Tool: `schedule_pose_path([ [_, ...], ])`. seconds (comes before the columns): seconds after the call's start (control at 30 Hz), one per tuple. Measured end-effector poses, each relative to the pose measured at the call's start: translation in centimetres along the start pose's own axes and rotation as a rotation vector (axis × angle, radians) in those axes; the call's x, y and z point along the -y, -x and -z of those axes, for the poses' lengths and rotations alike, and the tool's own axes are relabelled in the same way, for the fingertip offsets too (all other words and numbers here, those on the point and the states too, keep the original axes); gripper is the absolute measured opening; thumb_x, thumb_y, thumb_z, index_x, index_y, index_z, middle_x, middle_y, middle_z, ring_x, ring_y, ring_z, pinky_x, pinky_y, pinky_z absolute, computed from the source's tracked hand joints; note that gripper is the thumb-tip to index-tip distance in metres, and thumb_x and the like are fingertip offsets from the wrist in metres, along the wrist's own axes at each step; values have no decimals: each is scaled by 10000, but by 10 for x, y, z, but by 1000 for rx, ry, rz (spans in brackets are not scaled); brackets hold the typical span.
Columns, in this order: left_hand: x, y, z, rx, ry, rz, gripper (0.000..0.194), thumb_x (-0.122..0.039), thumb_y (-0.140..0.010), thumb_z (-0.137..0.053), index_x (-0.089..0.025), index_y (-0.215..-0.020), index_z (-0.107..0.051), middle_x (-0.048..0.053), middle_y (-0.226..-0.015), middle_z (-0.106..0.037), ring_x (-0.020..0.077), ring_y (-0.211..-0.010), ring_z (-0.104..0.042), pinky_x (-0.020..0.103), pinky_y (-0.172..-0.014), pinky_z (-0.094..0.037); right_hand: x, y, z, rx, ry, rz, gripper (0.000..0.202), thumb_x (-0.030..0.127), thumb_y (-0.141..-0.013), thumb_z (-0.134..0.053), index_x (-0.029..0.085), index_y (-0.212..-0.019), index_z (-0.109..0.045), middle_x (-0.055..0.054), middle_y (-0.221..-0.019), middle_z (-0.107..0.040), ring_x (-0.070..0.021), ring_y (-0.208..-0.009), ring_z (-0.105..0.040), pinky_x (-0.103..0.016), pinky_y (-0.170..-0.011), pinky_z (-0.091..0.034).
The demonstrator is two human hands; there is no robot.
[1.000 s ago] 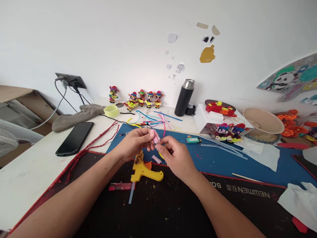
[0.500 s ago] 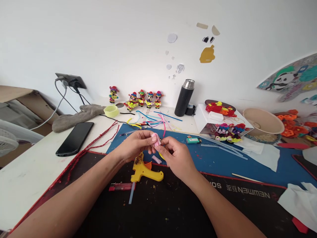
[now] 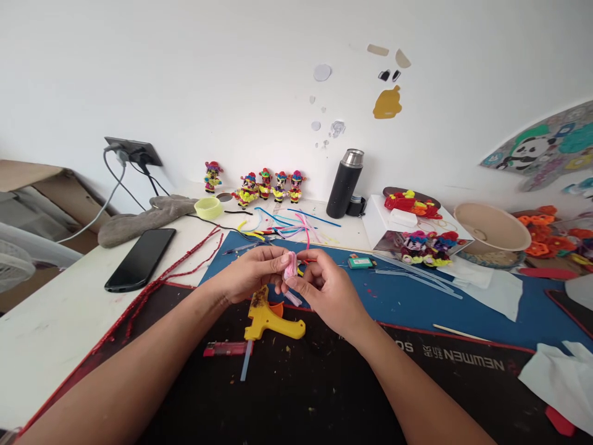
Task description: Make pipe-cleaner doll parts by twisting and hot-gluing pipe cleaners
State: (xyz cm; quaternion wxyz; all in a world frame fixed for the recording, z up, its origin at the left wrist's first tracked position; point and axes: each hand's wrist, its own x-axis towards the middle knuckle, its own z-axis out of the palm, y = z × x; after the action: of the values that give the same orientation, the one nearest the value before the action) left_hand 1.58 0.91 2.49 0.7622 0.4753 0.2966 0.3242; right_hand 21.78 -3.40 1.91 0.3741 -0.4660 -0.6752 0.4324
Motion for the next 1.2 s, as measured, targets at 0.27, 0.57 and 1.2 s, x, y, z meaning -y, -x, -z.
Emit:
schedule_pose_path([
  [0.27, 3, 1, 0, 19, -16, 37, 467, -543, -828, -840, -94, -817, -710, 48, -682, -665, 123, -589, -630, 219, -581, -529, 1, 2, -2, 17, 2, 9, 410, 442, -961, -708, 268, -1319, -608, 21, -753, -663, -180, -674, -631, -298, -615, -461],
  [0.57, 2, 0, 0, 1, -40, 64, 495, -581, -804, -846, -106, -791, -709, 33, -670, -649, 118, -592, -619, 213, -575, -520, -1, 2, -4, -14, 47, 29, 431, 408, -954, -710, 274, -1347, -593, 34, -759, -657, -172, -676, -627, -295, -620, -456],
  [1.2, 1, 0, 3, -9, -98, 66, 472, -571, -802, -851, -116, -795, -722, 39, -689, -672, 106, -578, -596, 208, -587, -496, 1, 2, -1, -92, 214, 89, 366, 399, -948, -704, 220, -1268, -703, 90, -585, -492, -123, -531, -455, -278, -549, -339],
])
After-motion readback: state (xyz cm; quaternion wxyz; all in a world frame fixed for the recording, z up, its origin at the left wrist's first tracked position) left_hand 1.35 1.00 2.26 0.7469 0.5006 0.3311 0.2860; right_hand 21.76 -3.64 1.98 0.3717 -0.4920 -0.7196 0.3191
